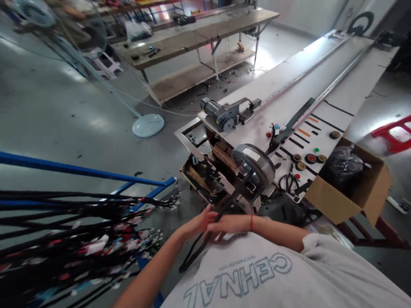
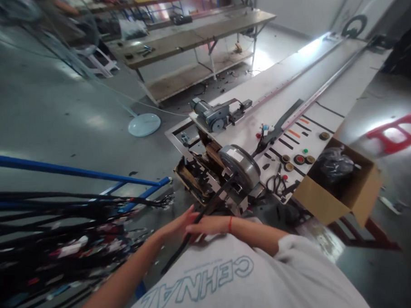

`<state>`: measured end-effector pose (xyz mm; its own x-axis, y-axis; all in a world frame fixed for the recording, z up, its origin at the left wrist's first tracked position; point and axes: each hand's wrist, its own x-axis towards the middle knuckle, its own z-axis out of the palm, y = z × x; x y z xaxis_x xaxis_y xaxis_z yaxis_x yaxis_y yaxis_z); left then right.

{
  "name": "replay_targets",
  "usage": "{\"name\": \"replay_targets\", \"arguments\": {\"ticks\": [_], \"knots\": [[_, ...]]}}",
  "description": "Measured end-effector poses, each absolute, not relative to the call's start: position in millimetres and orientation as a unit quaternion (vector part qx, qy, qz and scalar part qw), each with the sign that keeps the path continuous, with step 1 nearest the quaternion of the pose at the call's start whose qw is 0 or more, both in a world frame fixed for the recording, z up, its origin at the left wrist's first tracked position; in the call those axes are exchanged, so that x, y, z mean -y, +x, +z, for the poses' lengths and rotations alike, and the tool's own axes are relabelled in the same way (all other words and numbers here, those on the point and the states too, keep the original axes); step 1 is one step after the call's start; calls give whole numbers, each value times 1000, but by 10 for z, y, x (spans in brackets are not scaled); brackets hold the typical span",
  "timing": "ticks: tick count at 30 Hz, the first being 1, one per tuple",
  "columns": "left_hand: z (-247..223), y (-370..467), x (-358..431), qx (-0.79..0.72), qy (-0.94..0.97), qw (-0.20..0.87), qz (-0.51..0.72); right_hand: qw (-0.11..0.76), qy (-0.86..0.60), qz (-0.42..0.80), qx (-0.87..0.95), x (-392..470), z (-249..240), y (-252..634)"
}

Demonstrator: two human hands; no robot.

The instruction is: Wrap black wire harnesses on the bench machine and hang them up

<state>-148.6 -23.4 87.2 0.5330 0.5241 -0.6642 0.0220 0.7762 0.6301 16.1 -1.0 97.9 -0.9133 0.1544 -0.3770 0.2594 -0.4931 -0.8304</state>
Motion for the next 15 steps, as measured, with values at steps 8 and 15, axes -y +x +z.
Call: {"name": "replay_targets", "arguments": {"ticks": [8, 15], "knots": [[952, -1122, 24, -567, 398, 715, 91, -167, 375, -434, -802, -2249, 2232, 1832], [902, -570, -178, -702, 535, 443, 157, 14, 584, -141, -799, -3530, 1451, 2960]]}}
